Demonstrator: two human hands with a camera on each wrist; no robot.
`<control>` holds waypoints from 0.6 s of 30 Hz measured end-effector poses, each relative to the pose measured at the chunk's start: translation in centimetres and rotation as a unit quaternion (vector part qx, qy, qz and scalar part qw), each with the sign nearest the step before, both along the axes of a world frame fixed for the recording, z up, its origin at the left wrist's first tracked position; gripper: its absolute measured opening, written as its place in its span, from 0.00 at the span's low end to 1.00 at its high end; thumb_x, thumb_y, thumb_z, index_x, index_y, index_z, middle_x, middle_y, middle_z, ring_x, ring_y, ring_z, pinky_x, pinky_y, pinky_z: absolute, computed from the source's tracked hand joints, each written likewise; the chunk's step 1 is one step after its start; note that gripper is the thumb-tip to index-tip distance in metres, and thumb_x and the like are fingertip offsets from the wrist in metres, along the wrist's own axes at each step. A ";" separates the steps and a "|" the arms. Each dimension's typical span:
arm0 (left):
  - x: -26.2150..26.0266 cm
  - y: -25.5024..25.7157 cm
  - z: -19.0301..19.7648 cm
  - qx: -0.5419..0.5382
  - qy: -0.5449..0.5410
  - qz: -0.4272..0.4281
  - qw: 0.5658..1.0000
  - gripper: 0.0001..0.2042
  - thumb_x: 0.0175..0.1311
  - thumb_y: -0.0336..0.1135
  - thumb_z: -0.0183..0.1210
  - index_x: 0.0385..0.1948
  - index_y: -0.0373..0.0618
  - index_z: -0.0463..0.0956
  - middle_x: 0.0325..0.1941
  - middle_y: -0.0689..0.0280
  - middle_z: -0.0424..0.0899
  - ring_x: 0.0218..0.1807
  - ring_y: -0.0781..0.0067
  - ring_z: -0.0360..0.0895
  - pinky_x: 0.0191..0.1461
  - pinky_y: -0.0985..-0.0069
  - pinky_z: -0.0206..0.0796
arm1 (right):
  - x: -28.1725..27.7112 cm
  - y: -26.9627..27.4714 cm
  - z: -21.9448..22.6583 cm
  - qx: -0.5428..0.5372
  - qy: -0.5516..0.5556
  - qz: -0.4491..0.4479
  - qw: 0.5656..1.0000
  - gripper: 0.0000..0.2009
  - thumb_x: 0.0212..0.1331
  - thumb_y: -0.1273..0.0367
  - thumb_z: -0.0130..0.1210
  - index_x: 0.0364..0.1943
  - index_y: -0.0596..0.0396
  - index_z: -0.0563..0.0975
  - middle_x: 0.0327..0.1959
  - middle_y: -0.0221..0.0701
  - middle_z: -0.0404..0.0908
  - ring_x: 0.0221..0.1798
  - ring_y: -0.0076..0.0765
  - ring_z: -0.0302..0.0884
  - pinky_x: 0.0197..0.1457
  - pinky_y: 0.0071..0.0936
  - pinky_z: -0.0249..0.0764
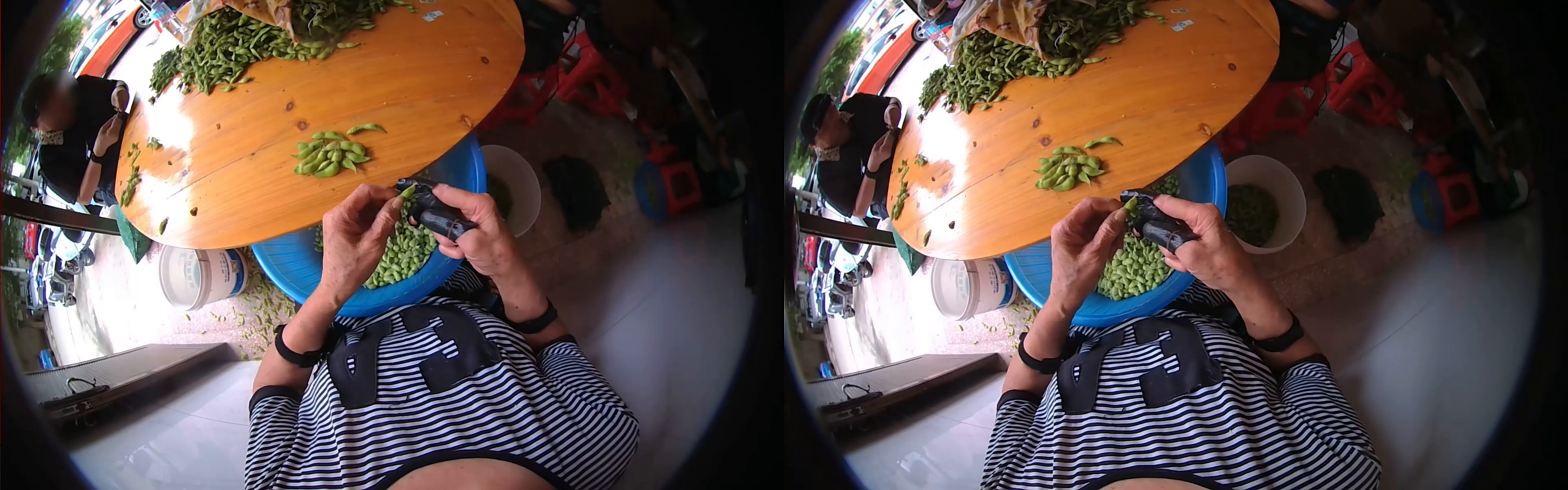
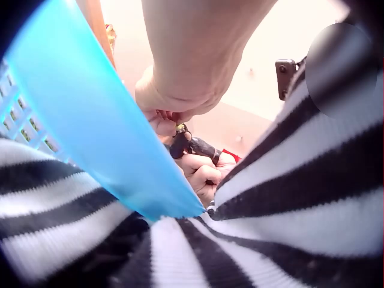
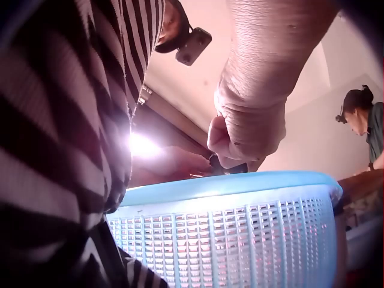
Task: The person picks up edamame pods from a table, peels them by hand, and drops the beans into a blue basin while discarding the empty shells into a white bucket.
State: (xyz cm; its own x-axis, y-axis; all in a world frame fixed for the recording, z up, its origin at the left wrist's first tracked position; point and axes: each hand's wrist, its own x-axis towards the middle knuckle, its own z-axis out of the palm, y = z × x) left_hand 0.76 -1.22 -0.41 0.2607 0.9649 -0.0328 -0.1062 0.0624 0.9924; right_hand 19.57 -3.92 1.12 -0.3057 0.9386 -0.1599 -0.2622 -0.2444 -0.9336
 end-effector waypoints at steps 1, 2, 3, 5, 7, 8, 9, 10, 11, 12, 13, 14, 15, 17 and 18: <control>0.0 -0.1 0.2 0.001 0.001 -0.007 1.000 0.05 0.67 0.31 0.57 0.33 0.38 0.75 0.23 0.75 0.73 0.24 0.88 0.66 0.28 0.88 0.58 | 0.0 0.0 -0.1 0.000 -0.001 0.000 1.000 0.20 0.46 0.81 0.40 0.45 0.68 0.75 0.19 0.22 0.65 0.19 0.13 0.58 0.19 0.14 0.56; 0.0 -0.1 0.3 0.003 0.003 -0.013 1.000 0.05 0.67 0.30 0.57 0.33 0.38 0.75 0.23 0.74 0.74 0.24 0.88 0.65 0.28 0.88 0.58 | -0.1 0.0 -0.3 0.017 -0.017 -0.017 1.000 0.20 0.47 0.81 0.40 0.46 0.68 0.75 0.20 0.22 0.66 0.19 0.13 0.58 0.19 0.14 0.55; 0.0 -0.1 0.3 0.002 0.002 -0.013 1.000 0.05 0.67 0.30 0.57 0.33 0.38 0.75 0.23 0.74 0.74 0.24 0.88 0.65 0.28 0.88 0.58 | -0.1 0.0 -0.5 0.035 -0.033 -0.033 0.998 0.20 0.48 0.81 0.40 0.46 0.67 0.75 0.21 0.23 0.67 0.19 0.13 0.58 0.19 0.14 0.55; -0.4 0.1 0.2 -0.041 -0.083 -0.070 0.993 0.05 0.67 0.30 0.57 0.34 0.39 0.75 0.23 0.72 0.76 0.22 0.86 0.67 0.24 0.87 0.58 | 0.2 0.0 -1.2 0.017 0.048 -0.025 0.998 0.19 0.49 0.80 0.40 0.46 0.67 0.76 0.23 0.23 0.69 0.20 0.13 0.59 0.19 0.13 0.54; -0.8 0.4 -0.3 -0.129 -0.187 -0.110 0.968 0.05 0.66 0.31 0.57 0.34 0.40 0.75 0.23 0.70 0.76 0.21 0.84 0.68 0.23 0.86 0.57 | 0.5 0.1 -1.7 0.000 0.128 -0.019 0.992 0.19 0.50 0.80 0.41 0.47 0.66 0.76 0.24 0.24 0.70 0.20 0.13 0.59 0.19 0.12 0.54; -0.8 0.6 -0.5 -0.214 -0.287 -0.147 0.922 0.04 0.66 0.31 0.57 0.34 0.41 0.75 0.23 0.69 0.77 0.20 0.83 0.68 0.21 0.85 0.57 | 0.7 0.2 -1.9 -0.007 0.177 0.008 0.984 0.19 0.50 0.79 0.41 0.47 0.65 0.76 0.25 0.24 0.71 0.21 0.13 0.59 0.19 0.12 0.53; -0.8 0.7 -0.7 -0.215 -0.287 -0.147 0.922 0.04 0.66 0.31 0.57 0.34 0.41 0.75 0.23 0.69 0.77 0.20 0.83 0.68 0.21 0.85 0.57 | 0.8 0.2 -2.1 -0.014 0.225 0.035 0.974 0.19 0.51 0.79 0.42 0.48 0.64 0.76 0.27 0.25 0.72 0.21 0.14 0.59 0.19 0.12 0.53; -0.8 0.8 -0.9 -0.213 -0.293 -0.163 0.918 0.05 0.67 0.32 0.57 0.35 0.41 0.76 0.23 0.68 0.77 0.19 0.81 0.69 0.20 0.85 0.57 | 1.0 0.3 -2.1 -0.014 0.225 0.035 0.974 0.19 0.51 0.79 0.42 0.48 0.64 0.76 0.27 0.25 0.72 0.21 0.14 0.59 0.19 0.12 0.53; -0.8 0.8 -1.0 -0.211 -0.300 -0.179 0.913 0.05 0.67 0.32 0.56 0.35 0.42 0.76 0.23 0.67 0.78 0.19 0.80 0.70 0.18 0.85 0.56 | 1.1 0.3 -2.2 -0.010 0.217 0.044 0.975 0.18 0.52 0.78 0.42 0.47 0.63 0.76 0.26 0.25 0.71 0.21 0.14 0.59 0.18 0.12 0.53; -0.8 0.7 -0.7 -0.211 -0.299 -0.178 0.913 0.05 0.67 0.32 0.56 0.35 0.42 0.76 0.23 0.67 0.78 0.19 0.80 0.70 0.18 0.85 0.56 | 1.1 0.4 -2.2 -0.006 0.209 0.053 0.976 0.18 0.52 0.78 0.42 0.47 0.63 0.76 0.26 0.25 0.71 0.21 0.14 0.59 0.18 0.12 0.53; -0.6 0.4 -0.3 -0.188 -0.249 -0.152 0.938 0.04 0.65 0.32 0.58 0.34 0.42 0.76 0.23 0.68 0.77 0.19 0.81 0.69 0.19 0.85 0.57 | 1.1 0.3 -2.4 -0.006 0.209 0.053 0.976 0.18 0.52 0.78 0.42 0.47 0.63 0.76 0.26 0.25 0.71 0.21 0.14 0.59 0.18 0.12 0.53; -0.4 0.2 0.0 -0.165 -0.197 -0.125 0.958 0.04 0.64 0.31 0.59 0.34 0.42 0.75 0.23 0.69 0.77 0.20 0.83 0.69 0.20 0.85 0.59 | 0.9 0.1 -2.6 0.001 0.168 0.026 0.985 0.17 0.52 0.79 0.43 0.46 0.63 0.76 0.26 0.26 0.71 0.21 0.14 0.59 0.19 0.13 0.55; -0.1 -0.1 -0.1 -0.165 -0.196 -0.126 0.958 0.04 0.64 0.31 0.59 0.34 0.42 0.75 0.23 0.69 0.77 0.20 0.83 0.69 0.20 0.85 0.59 | 0.8 -0.1 -2.7 0.007 0.127 -0.002 0.992 0.16 0.51 0.79 0.44 0.44 0.64 0.76 0.26 0.26 0.71 0.21 0.14 0.60 0.20 0.13 0.57; 0.5 -0.5 -0.3 -0.045 -0.085 -0.054 0.994 0.06 0.60 0.28 0.63 0.32 0.41 0.74 0.23 0.72 0.76 0.22 0.85 0.69 0.23 0.85 0.60 | 0.5 -0.3 -1.7 0.042 0.033 -0.012 0.999 0.16 0.49 0.81 0.44 0.43 0.64 0.76 0.27 0.26 0.71 0.23 0.15 0.61 0.23 0.15 0.59; 0.2 -0.4 -0.9 -0.025 -0.066 -0.055 0.996 0.09 0.56 0.26 0.67 0.32 0.40 0.74 0.23 0.75 0.76 0.25 0.89 0.69 0.27 0.85 0.62 | 0.3 -0.4 -1.2 0.076 -0.061 -0.021 0.995 0.16 0.47 0.82 0.45 0.43 0.65 0.76 0.27 0.25 0.71 0.25 0.17 0.63 0.26 0.16 0.61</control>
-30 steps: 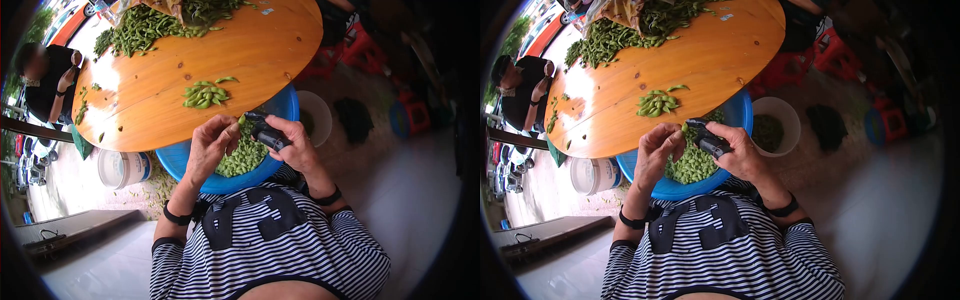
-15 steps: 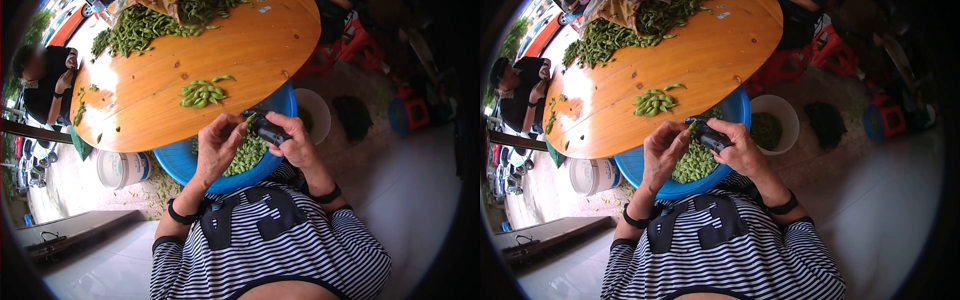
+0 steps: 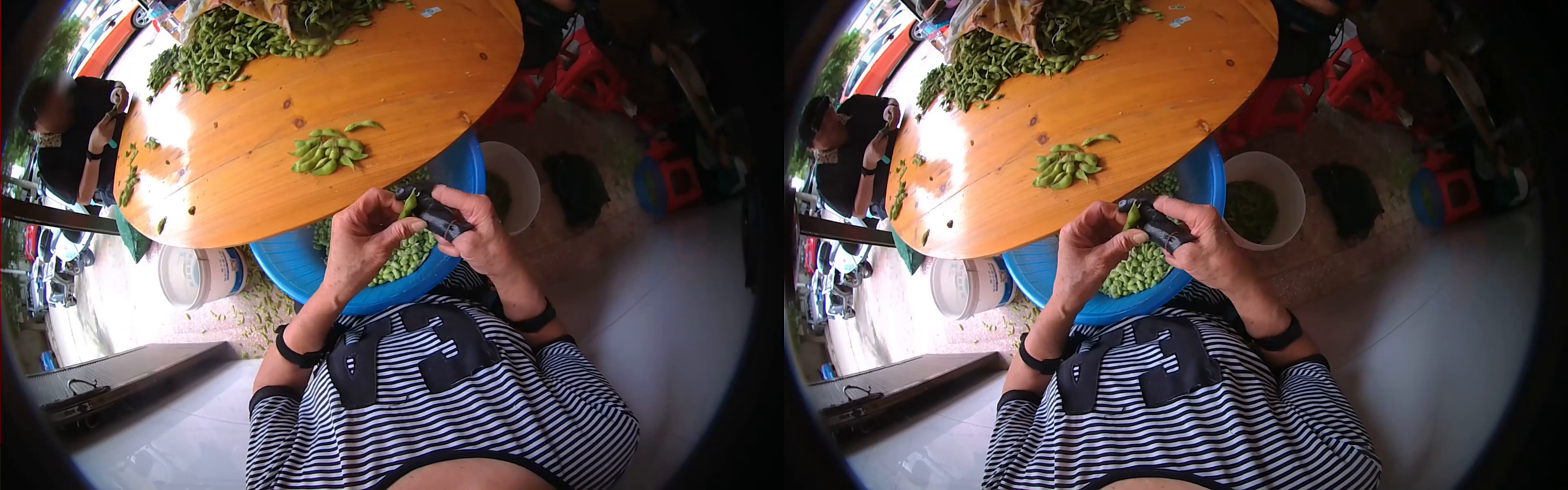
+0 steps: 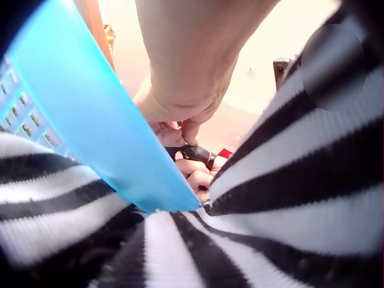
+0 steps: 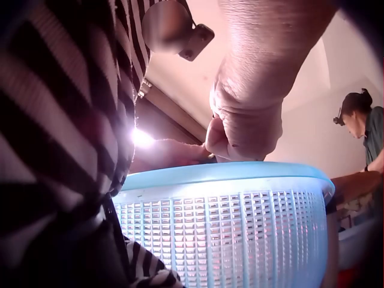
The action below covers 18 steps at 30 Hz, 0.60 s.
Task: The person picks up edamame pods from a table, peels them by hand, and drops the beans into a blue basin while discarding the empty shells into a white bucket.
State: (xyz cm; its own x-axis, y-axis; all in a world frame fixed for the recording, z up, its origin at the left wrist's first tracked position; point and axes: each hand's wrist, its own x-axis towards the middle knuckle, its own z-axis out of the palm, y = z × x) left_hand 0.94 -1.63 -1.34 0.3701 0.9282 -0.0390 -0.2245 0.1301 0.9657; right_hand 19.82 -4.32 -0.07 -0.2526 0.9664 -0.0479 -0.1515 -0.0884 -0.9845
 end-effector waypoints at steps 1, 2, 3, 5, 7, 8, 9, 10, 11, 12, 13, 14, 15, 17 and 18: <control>-0.1 0.1 -0.4 -0.001 0.001 0.001 1.000 0.09 0.56 0.26 0.67 0.32 0.40 0.74 0.23 0.75 0.76 0.25 0.89 0.69 0.27 0.85 0.62 | -0.3 -0.1 0.4 -0.001 0.001 0.001 1.000 0.16 0.47 0.82 0.45 0.43 0.65 0.76 0.27 0.25 0.71 0.25 0.17 0.63 0.26 0.16 0.61; -0.1 0.1 -0.7 0.067 0.071 0.026 0.995 0.08 0.56 0.25 0.66 0.33 0.39 0.74 0.23 0.72 0.76 0.24 0.84 0.70 0.27 0.83 0.63 | -0.7 -0.1 0.7 0.039 -0.045 -0.022 0.998 0.17 0.46 0.84 0.45 0.43 0.65 0.75 0.28 0.26 0.70 0.27 0.19 0.64 0.29 0.17 0.62; -0.1 0.2 -0.7 0.134 0.140 0.052 0.980 0.08 0.56 0.24 0.65 0.33 0.38 0.74 0.23 0.69 0.77 0.23 0.80 0.72 0.27 0.80 0.63 | -1.0 -0.2 0.8 0.078 -0.090 -0.046 0.992 0.17 0.45 0.85 0.46 0.43 0.66 0.75 0.29 0.26 0.69 0.29 0.21 0.65 0.32 0.18 0.62; 0.1 0.3 0.1 0.234 0.207 0.084 0.946 0.07 0.56 0.23 0.63 0.34 0.37 0.74 0.24 0.65 0.76 0.24 0.72 0.73 0.28 0.77 0.64 | -1.4 -0.1 0.1 0.115 -0.117 -0.063 0.984 0.17 0.46 0.85 0.46 0.43 0.66 0.75 0.29 0.27 0.69 0.31 0.22 0.65 0.32 0.18 0.62; 0.4 0.3 0.6 0.329 0.271 0.116 0.897 0.07 0.56 0.21 0.61 0.35 0.36 0.74 0.24 0.61 0.76 0.24 0.65 0.74 0.29 0.74 0.65 | -1.8 0.0 0.0 0.153 -0.143 -0.079 0.975 0.17 0.46 0.85 0.45 0.43 0.66 0.75 0.30 0.29 0.68 0.32 0.23 0.65 0.32 0.19 0.62; 0.7 0.3 0.7 0.339 0.272 0.130 0.891 0.07 0.56 0.20 0.59 0.36 0.36 0.74 0.25 0.58 0.75 0.25 0.60 0.74 0.29 0.72 0.65 | -2.0 -0.1 0.1 0.155 -0.150 -0.092 0.972 0.16 0.47 0.85 0.45 0.43 0.66 0.75 0.29 0.29 0.68 0.32 0.23 0.64 0.32 0.19 0.62; 0.8 0.4 0.7 0.349 0.272 0.144 0.885 0.07 0.57 0.19 0.57 0.36 0.36 0.74 0.25 0.55 0.74 0.27 0.55 0.74 0.30 0.71 0.65 | -2.1 -0.1 0.2 0.157 -0.157 -0.105 0.969 0.16 0.48 0.85 0.45 0.43 0.66 0.75 0.29 0.30 0.68 0.31 0.23 0.64 0.32 0.19 0.62; 0.8 0.5 0.6 0.349 0.272 0.144 0.885 0.07 0.57 0.19 0.57 0.36 0.36 0.74 0.25 0.55 0.74 0.27 0.55 0.74 0.30 0.71 0.65 | -2.2 -0.1 0.1 0.157 -0.157 -0.105 0.969 0.16 0.48 0.85 0.45 0.43 0.66 0.75 0.29 0.30 0.68 0.31 0.23 0.64 0.32 0.19 0.62; 0.8 0.6 0.4 0.348 0.271 0.147 0.885 0.06 0.58 0.20 0.56 0.37 0.36 0.74 0.25 0.55 0.74 0.27 0.55 0.74 0.30 0.71 0.65 | -2.2 0.0 0.1 0.163 -0.156 -0.107 0.968 0.16 0.48 0.85 0.45 0.43 0.67 0.75 0.29 0.30 0.68 0.31 0.22 0.64 0.32 0.19 0.62; 0.8 0.7 0.2 0.347 0.270 0.151 0.885 0.06 0.59 0.21 0.55 0.37 0.37 0.75 0.25 0.56 0.74 0.27 0.56 0.75 0.30 0.71 0.65 | -2.2 0.1 0.0 0.169 -0.156 -0.108 0.967 0.16 0.48 0.85 0.44 0.43 0.67 0.75 0.29 0.30 0.68 0.31 0.22 0.64 0.32 0.18 0.62; 0.8 0.7 0.1 0.347 0.271 0.151 0.885 0.06 0.59 0.21 0.55 0.37 0.37 0.75 0.25 0.56 0.74 0.27 0.56 0.75 0.30 0.71 0.65 | -2.2 0.1 0.0 0.169 -0.156 -0.108 0.967 0.16 0.48 0.85 0.44 0.43 0.67 0.75 0.29 0.30 0.68 0.31 0.22 0.64 0.32 0.18 0.62; 0.7 0.7 0.0 0.310 0.266 0.139 0.902 0.05 0.63 0.23 0.52 0.38 0.37 0.75 0.23 0.60 0.74 0.26 0.66 0.73 0.30 0.75 0.65 | -2.2 0.2 0.0 0.152 -0.137 -0.106 0.973 0.16 0.47 0.84 0.45 0.43 0.67 0.75 0.29 0.30 0.69 0.31 0.22 0.64 0.32 0.18 0.62; 0.7 0.6 -0.2 0.273 0.260 0.128 0.917 0.05 0.68 0.24 0.49 0.38 0.37 0.74 0.22 0.64 0.74 0.24 0.77 0.72 0.29 0.79 0.64 | -2.2 0.2 0.0 0.135 -0.118 -0.104 0.978 0.16 0.47 0.84 0.45 0.43 0.67 0.75 0.29 0.29 0.69 0.31 0.21 0.65 0.32 0.17 0.62; 0.4 0.6 -0.5 0.206 0.249 0.105 0.940 0.06 0.70 0.27 0.48 0.38 0.38 0.74 0.22 0.67 0.74 0.23 0.79 0.71 0.29 0.81 0.63 | -1.9 0.1 -0.2 0.095 -0.077 -0.084 0.989 0.16 0.46 0.82 0.46 0.43 0.67 0.75 0.30 0.27 0.70 0.31 0.20 0.65 0.32 0.16 0.62; 0.2 0.6 -0.7 0.139 0.237 0.083 0.958 0.08 0.72 0.30 0.47 0.37 0.39 0.74 0.22 0.69 0.74 0.23 0.81 0.70 0.28 0.83 0.61 | -1.7 0.1 -0.4 0.054 -0.035 -0.063 0.996 0.17 0.45 0.81 0.46 0.43 0.67 0.75 0.30 0.26 0.71 0.31 0.19 0.65 0.32 0.15 0.62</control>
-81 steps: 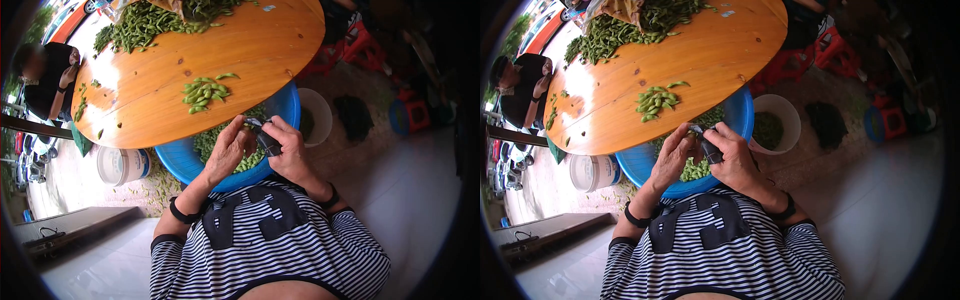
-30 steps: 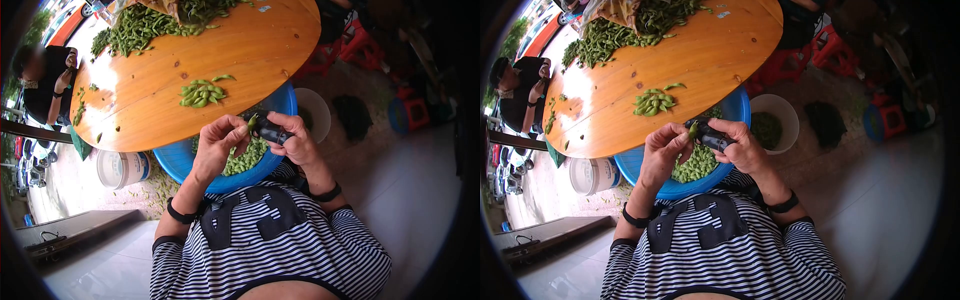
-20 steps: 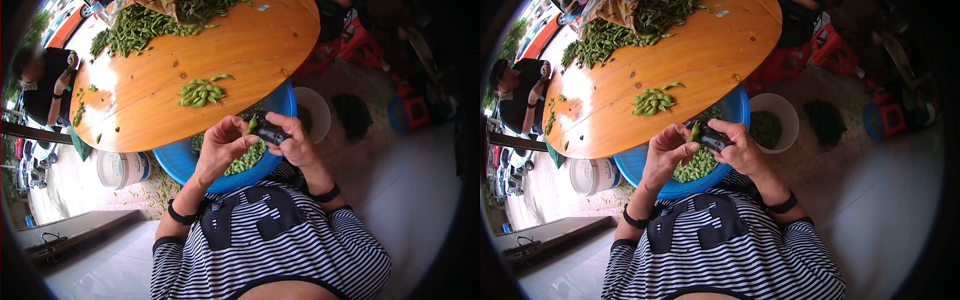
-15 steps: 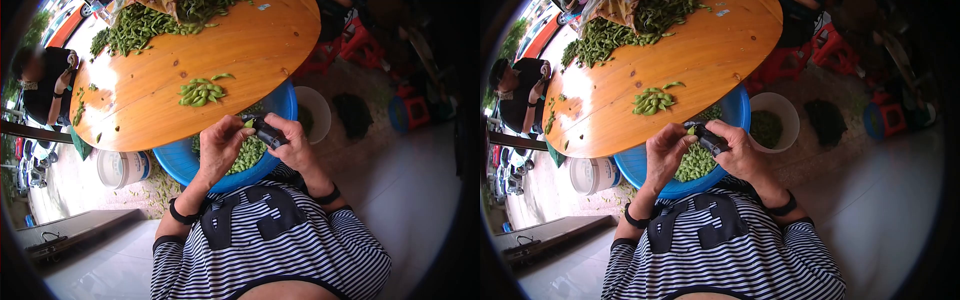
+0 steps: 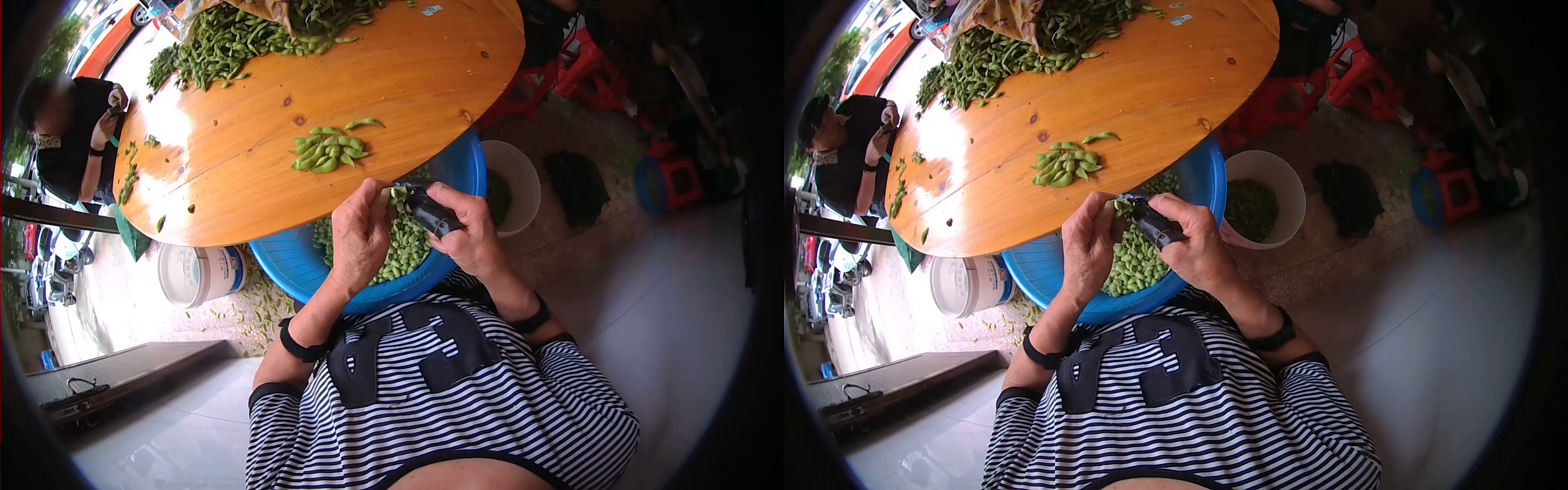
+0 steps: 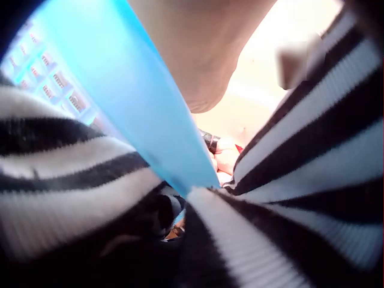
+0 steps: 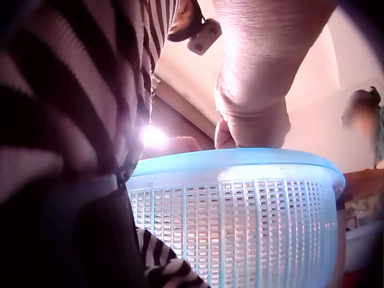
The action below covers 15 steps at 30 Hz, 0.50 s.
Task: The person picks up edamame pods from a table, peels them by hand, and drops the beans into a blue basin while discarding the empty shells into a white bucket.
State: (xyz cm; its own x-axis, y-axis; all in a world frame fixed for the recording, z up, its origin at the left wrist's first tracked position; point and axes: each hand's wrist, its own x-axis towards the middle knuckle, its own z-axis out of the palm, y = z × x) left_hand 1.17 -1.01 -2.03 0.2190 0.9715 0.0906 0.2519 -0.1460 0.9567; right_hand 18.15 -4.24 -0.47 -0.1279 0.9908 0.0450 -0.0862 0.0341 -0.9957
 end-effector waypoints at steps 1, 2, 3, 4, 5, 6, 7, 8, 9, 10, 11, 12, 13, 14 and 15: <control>-0.1 0.1 -0.2 0.000 0.000 0.000 1.000 0.08 0.72 0.30 0.47 0.37 0.39 0.74 0.22 0.69 0.74 0.23 0.81 0.70 0.28 0.83 0.61 | 0.4 0.0 -0.4 0.000 0.000 0.000 1.000 0.17 0.45 0.81 0.46 0.43 0.67 0.75 0.30 0.26 0.71 0.31 0.19 0.65 0.32 0.15 0.62; -0.1 0.1 -0.3 -0.066 -0.077 -0.018 0.995 0.08 0.72 0.32 0.47 0.36 0.40 0.74 0.22 0.70 0.75 0.22 0.82 0.68 0.28 0.84 0.60 | 1.0 0.1 -1.0 -0.066 0.053 0.031 0.996 0.18 0.44 0.80 0.47 0.43 0.67 0.75 0.31 0.24 0.71 0.31 0.17 0.65 0.32 0.14 0.61; -0.2 0.2 -0.4 -0.132 -0.154 -0.036 0.979 0.08 0.73 0.33 0.48 0.36 0.40 0.74 0.22 0.71 0.75 0.21 0.83 0.67 0.27 0.85 0.59 | 1.2 0.2 -1.3 -0.131 0.106 0.061 0.984 0.18 0.43 0.79 0.47 0.44 0.67 0.75 0.31 0.22 0.71 0.31 0.16 0.64 0.32 0.13 0.61; -0.4 0.3 -0.3 -0.132 -0.154 -0.036 0.979 0.08 0.73 0.33 0.48 0.36 0.40 0.74 0.22 0.71 0.75 0.21 0.83 0.67 0.27 0.85 0.59 | 1.2 0.2 -1.1 -0.131 0.105 0.062 0.984 0.18 0.43 0.79 0.47 0.44 0.67 0.75 0.31 0.22 0.71 0.31 0.16 0.64 0.32 0.13 0.61; -0.6 0.4 -0.2 -0.160 -0.195 -0.069 0.965 0.07 0.72 0.33 0.49 0.36 0.40 0.74 0.23 0.71 0.75 0.22 0.82 0.67 0.27 0.84 0.59 | 1.2 0.2 -0.8 -0.119 0.118 0.059 0.984 0.19 0.44 0.79 0.48 0.44 0.67 0.75 0.31 0.21 0.71 0.31 0.14 0.64 0.32 0.12 0.61; -0.8 0.5 -0.1 -0.187 -0.235 -0.102 0.948 0.07 0.71 0.33 0.51 0.36 0.41 0.73 0.23 0.70 0.75 0.22 0.82 0.68 0.27 0.84 0.59 | 1.3 0.1 -0.6 -0.107 0.131 0.057 0.984 0.19 0.44 0.79 0.48 0.45 0.67 0.75 0.32 0.20 0.70 0.31 0.13 0.64 0.32 0.12 0.61; -0.8 0.4 0.1 -0.186 -0.236 -0.102 0.948 0.07 0.71 0.33 0.51 0.36 0.41 0.73 0.23 0.70 0.75 0.22 0.82 0.68 0.27 0.84 0.59 | 1.2 0.2 -0.5 -0.107 0.130 0.057 0.984 0.19 0.44 0.79 0.48 0.45 0.67 0.75 0.32 0.20 0.70 0.31 0.13 0.64 0.32 0.12 0.61; -0.8 0.3 0.2 -0.186 -0.262 -0.109 0.941 0.06 0.70 0.33 0.52 0.36 0.40 0.74 0.23 0.69 0.75 0.22 0.81 0.68 0.27 0.83 0.59 | 0.9 0.2 -0.4 -0.078 0.088 0.036 0.992 0.19 0.45 0.79 0.49 0.46 0.67 0.75 0.32 0.20 0.70 0.31 0.12 0.63 0.32 0.12 0.61; -0.8 0.3 0.2 -0.185 -0.287 -0.115 0.933 0.06 0.69 0.32 0.53 0.35 0.40 0.74 0.23 0.68 0.75 0.23 0.80 0.68 0.27 0.83 0.59 | 0.8 0.2 -0.3 -0.049 0.046 0.014 0.998 0.19 0.45 0.78 0.49 0.46 0.67 0.75 0.32 0.20 0.70 0.31 0.12 0.63 0.32 0.12 0.61; -0.8 0.3 0.2 -0.184 -0.288 -0.114 0.933 0.06 0.69 0.32 0.53 0.35 0.40 0.74 0.23 0.68 0.75 0.23 0.80 0.68 0.27 0.83 0.59 | 0.7 0.2 -0.1 -0.049 0.045 0.016 0.998 0.19 0.45 0.78 0.49 0.46 0.67 0.75 0.32 0.20 0.70 0.31 0.12 0.63 0.32 0.12 0.61; -0.9 0.3 0.2 -0.200 -0.300 -0.106 0.927 0.05 0.68 0.31 0.55 0.34 0.40 0.75 0.23 0.68 0.75 0.22 0.80 0.68 0.26 0.83 0.59 | 0.6 0.2 0.1 -0.045 0.017 0.008 0.999 0.20 0.45 0.79 0.49 0.47 0.66 0.75 0.32 0.20 0.70 0.32 0.12 0.63 0.32 0.12 0.61; -1.0 0.4 0.2 -0.216 -0.313 -0.098 0.920 0.05 0.66 0.30 0.56 0.33 0.39 0.75 0.23 0.67 0.76 0.22 0.79 0.68 0.26 0.82 0.59 | 0.5 0.2 0.2 -0.042 -0.012 0.000 0.999 0.21 0.45 0.80 0.49 0.48 0.66 0.75 0.33 0.20 0.70 0.32 0.11 0.63 0.32 0.12 0.61; -1.1 0.4 0.1 -0.215 -0.313 -0.098 0.920 0.05 0.66 0.30 0.56 0.33 0.39 0.75 0.23 0.67 0.76 0.22 0.79 0.68 0.26 0.82 0.59 | 0.4 0.2 0.3 -0.042 -0.012 0.000 0.999 0.21 0.45 0.80 0.49 0.48 0.66 0.75 0.33 0.20 0.70 0.32 0.11 0.63 0.32 0.12 0.61; -1.3 0.4 0.0 -0.209 -0.313 -0.101 0.921 0.04 0.65 0.30 0.57 0.33 0.39 0.76 0.22 0.68 0.76 0.21 0.80 0.68 0.25 0.82 0.59 | 0.3 0.2 0.5 -0.041 0.006 -0.001 0.999 0.21 0.46 0.80 0.49 0.50 0.65 0.75 0.32 0.20 0.70 0.32 0.11 0.63 0.32 0.12 0.62; -1.3 0.4 0.0 -0.203 -0.312 -0.104 0.922 0.04 0.64 0.29 0.59 0.32 0.39 0.76 0.22 0.68 0.76 0.21 0.80 0.68 0.25 0.83 0.59 | 0.2 0.2 0.5 -0.041 0.024 -0.002 0.999 0.21 0.47 0.81 0.49 0.51 0.64 0.75 0.30 0.19 0.70 0.32 0.11 0.63 0.32 0.11 0.62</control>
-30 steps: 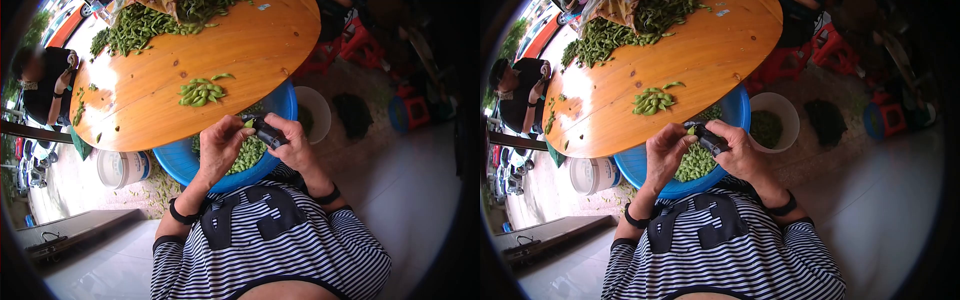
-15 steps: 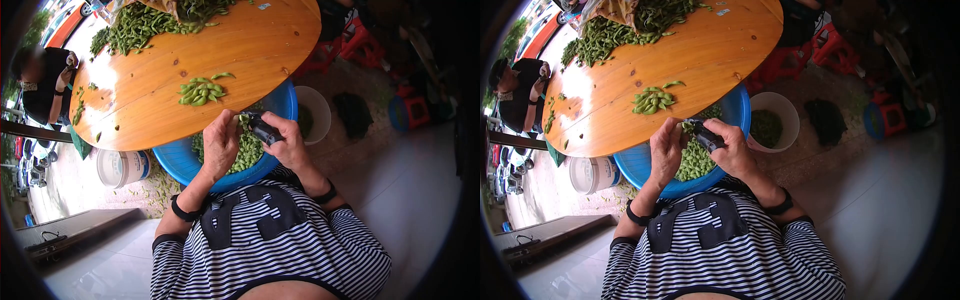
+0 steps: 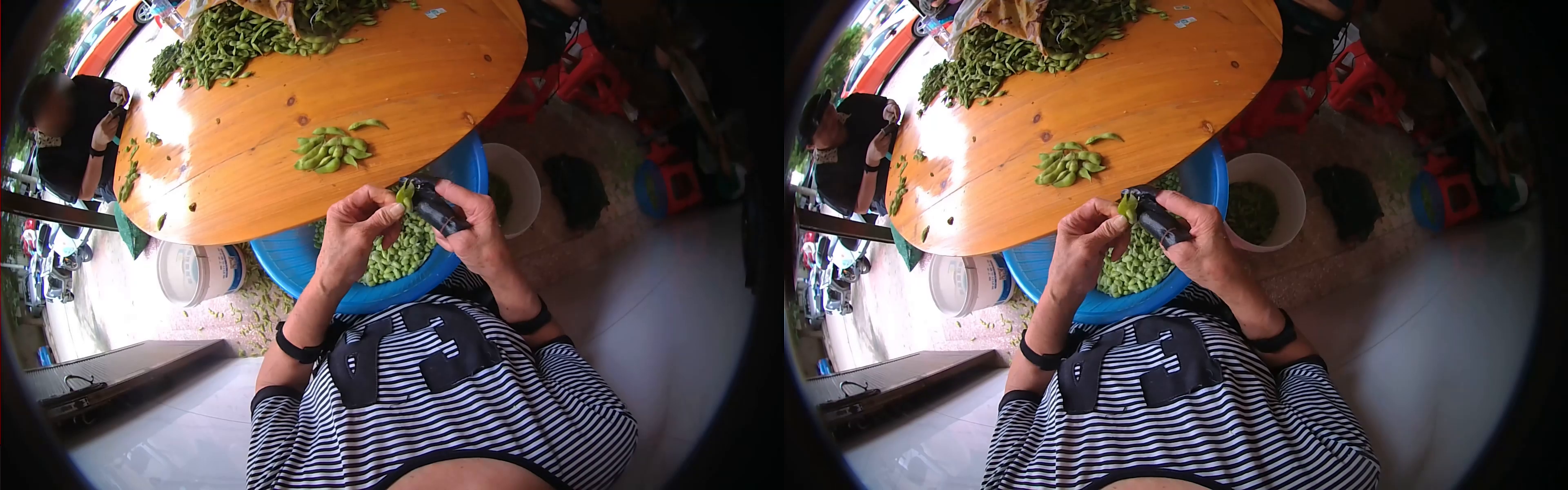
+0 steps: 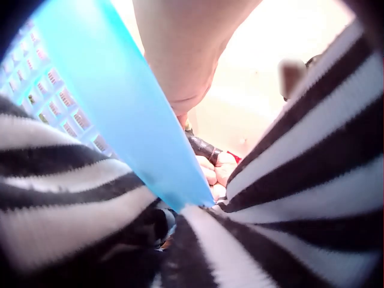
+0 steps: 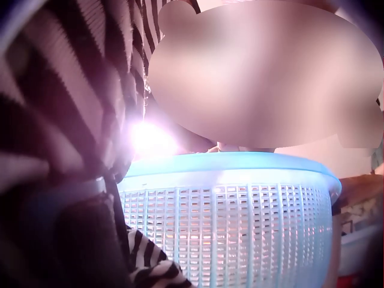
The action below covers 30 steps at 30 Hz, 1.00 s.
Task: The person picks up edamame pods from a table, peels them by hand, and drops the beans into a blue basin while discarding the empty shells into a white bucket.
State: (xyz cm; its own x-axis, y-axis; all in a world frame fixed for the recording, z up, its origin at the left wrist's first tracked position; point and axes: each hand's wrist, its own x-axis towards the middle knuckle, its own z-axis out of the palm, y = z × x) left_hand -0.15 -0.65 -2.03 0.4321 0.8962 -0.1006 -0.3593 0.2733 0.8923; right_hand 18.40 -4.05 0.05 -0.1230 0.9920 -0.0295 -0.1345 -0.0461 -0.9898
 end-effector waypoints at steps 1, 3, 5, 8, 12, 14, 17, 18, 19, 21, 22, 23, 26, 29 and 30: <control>0.0 -0.1 0.1 0.000 -0.001 0.000 1.000 0.04 0.64 0.29 0.59 0.32 0.39 0.76 0.22 0.68 0.76 0.21 0.80 0.68 0.25 0.83 0.59 | 0.2 0.0 -0.3 0.000 -0.001 0.000 1.000 0.21 0.47 0.81 0.49 0.51 0.64 0.75 0.30 0.19 0.70 0.32 0.11 0.63 0.32 0.11 0.62; 0.1 -0.4 0.5 0.035 0.056 0.023 0.998 0.04 0.62 0.28 0.61 0.30 0.40 0.76 0.20 0.73 0.73 0.23 0.86 0.66 0.27 0.84 0.59 | 0.6 0.0 -1.1 -0.010 0.131 0.049 0.990 0.20 0.50 0.81 0.50 0.50 0.62 0.77 0.28 0.17 0.72 0.32 0.11 0.65 0.34 0.11 0.64; 0.1 -0.4 0.4 0.049 0.054 0.020 0.997 0.04 0.63 0.28 0.61 0.29 0.40 0.76 0.20 0.74 0.72 0.22 0.86 0.66 0.26 0.85 0.58 | 0.1 0.1 -0.5 -0.013 0.076 0.019 0.997 0.18 0.51 0.80 0.52 0.49 0.61 0.77 0.27 0.17 0.74 0.32 0.11 0.67 0.35 0.13 0.66; 0.3 -0.4 0.1 0.076 0.089 0.021 0.993 0.05 0.64 0.29 0.60 0.29 0.39 0.76 0.20 0.73 0.73 0.21 0.86 0.65 0.25 0.85 0.57 | -0.3 0.2 -0.1 -0.011 -0.009 -0.025 1.000 0.16 0.53 0.80 0.54 0.47 0.60 0.79 0.28 0.20 0.77 0.33 0.14 0.70 0.37 0.16 0.68; 0.2 -0.6 -0.3 0.141 0.226 0.033 0.963 0.07 0.67 0.32 0.58 0.31 0.39 0.74 0.20 0.72 0.73 0.20 0.85 0.66 0.23 0.85 0.57 | -0.9 0.4 0.4 0.143 -0.141 -0.074 0.977 0.14 0.53 0.80 0.54 0.46 0.60 0.79 0.34 0.29 0.80 0.36 0.22 0.75 0.40 0.20 0.70; 0.3 -0.9 0.7 0.087 0.177 0.025 0.980 0.07 0.67 0.34 0.58 0.32 0.40 0.74 0.20 0.72 0.73 0.20 0.85 0.67 0.24 0.86 0.58 | -0.9 0.4 0.1 0.173 -0.174 -0.073 0.967 0.14 0.53 0.81 0.54 0.46 0.61 0.79 0.35 0.31 0.80 0.37 0.23 0.75 0.41 0.21 0.70; 0.5 -0.8 1.0 0.031 0.118 0.021 0.992 0.08 0.67 0.36 0.58 0.33 0.40 0.73 0.19 0.72 0.73 0.21 0.85 0.68 0.24 0.86 0.60 | -0.7 0.5 0.1 0.192 -0.191 -0.061 0.961 0.15 0.52 0.81 0.53 0.45 0.61 0.79 0.36 0.33 0.80 0.38 0.24 0.76 0.41 0.21 0.71; 0.5 -0.7 0.9 0.028 0.111 0.025 0.993 0.09 0.67 0.36 0.57 0.34 0.40 0.73 0.19 0.72 0.73 0.21 0.85 0.68 0.24 0.85 0.60 | -0.6 0.5 0.1 0.179 -0.173 -0.050 0.967 0.15 0.51 0.82 0.52 0.45 0.61 0.78 0.36 0.34 0.80 0.38 0.24 0.76 0.41 0.22 0.71; 0.6 -0.7 1.0 0.028 0.111 0.025 0.993 0.09 0.67 0.36 0.57 0.34 0.40 0.73 0.19 0.72 0.73 0.21 0.85 0.68 0.24 0.85 0.60 | -0.5 0.5 0.1 0.179 -0.173 -0.050 0.967 0.15 0.51 0.82 0.52 0.45 0.61 0.78 0.36 0.34 0.80 0.38 0.24 0.76 0.41 0.22 0.71; 0.8 -0.6 1.1 0.013 0.107 0.047 0.993 0.08 0.67 0.35 0.57 0.34 0.40 0.73 0.19 0.69 0.74 0.20 0.83 0.68 0.25 0.83 0.60 | -0.2 0.5 -0.1 0.168 -0.134 -0.033 0.976 0.14 0.54 0.79 0.53 0.46 0.63 0.79 0.36 0.27 0.81 0.36 0.17 0.74 0.42 0.19 0.71; 0.7 -0.5 0.9 0.013 0.107 0.047 0.993 0.08 0.67 0.35 0.57 0.34 0.40 0.73 0.19 0.69 0.74 0.20 0.83 0.68 0.25 0.83 0.60 | 0.0 0.5 -0.2 0.168 -0.134 -0.033 0.976 0.14 0.54 0.79 0.53 0.46 0.63 0.79 0.36 0.27 0.81 0.36 0.17 0.74 0.42 0.19 0.71; 0.4 -0.4 0.5 0.024 0.086 0.032 0.996 0.07 0.66 0.34 0.58 0.33 0.40 0.73 0.19 0.69 0.75 0.20 0.82 0.69 0.25 0.83 0.61 | 0.3 0.4 -0.3 0.136 -0.135 -0.014 0.981 0.15 0.52 0.79 0.51 0.46 0.63 0.78 0.36 0.27 0.80 0.36 0.16 0.72 0.41 0.17 0.70; 0.1 -0.2 0.5 0.030 0.055 0.018 0.998 0.06 0.65 0.32 0.59 0.32 0.40 0.74 0.19 0.69 0.75 0.20 0.81 0.69 0.26 0.83 0.61 | 0.7 0.5 0.4 0.090 -0.115 -0.008 0.989 0.17 0.51 0.78 0.49 0.48 0.64 0.76 0.35 0.25 0.78 0.35 0.14 0.69 0.40 0.14 0.68; 0.1 -0.3 0.5 0.021 0.046 0.010 0.999 0.06 0.63 0.31 0.60 0.30 0.41 0.75 0.19 0.70 0.74 0.20 0.82 0.68 0.25 0.83 0.60 | 0.6 0.4 0.4 0.050 -0.033 -0.012 0.998 0.18 0.52 0.75 0.48 0.49 0.66 0.75 0.32 0.23 0.76 0.33 0.12 0.68 0.38 0.12 0.67; 0.2 -0.3 0.4 0.016 0.047 0.000 0.999 0.05 0.63 0.30 0.61 0.29 0.41 0.75 0.19 0.70 0.74 0.20 0.83 0.68 0.25 0.83 0.60 | 0.7 0.4 0.2 0.023 0.028 -0.003 0.999 0.19 0.52 0.73 0.47 0.49 0.67 0.75 0.31 0.22 0.75 0.33 0.13 0.67 0.37 0.12 0.67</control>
State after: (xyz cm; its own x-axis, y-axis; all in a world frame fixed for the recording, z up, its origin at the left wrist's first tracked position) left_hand 0.02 -0.98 -1.59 0.4227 0.8993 -0.1124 -0.2742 0.2451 0.9299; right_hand 19.05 -3.65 0.24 -0.1177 0.9928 0.0228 -0.1902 0.0000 -0.9818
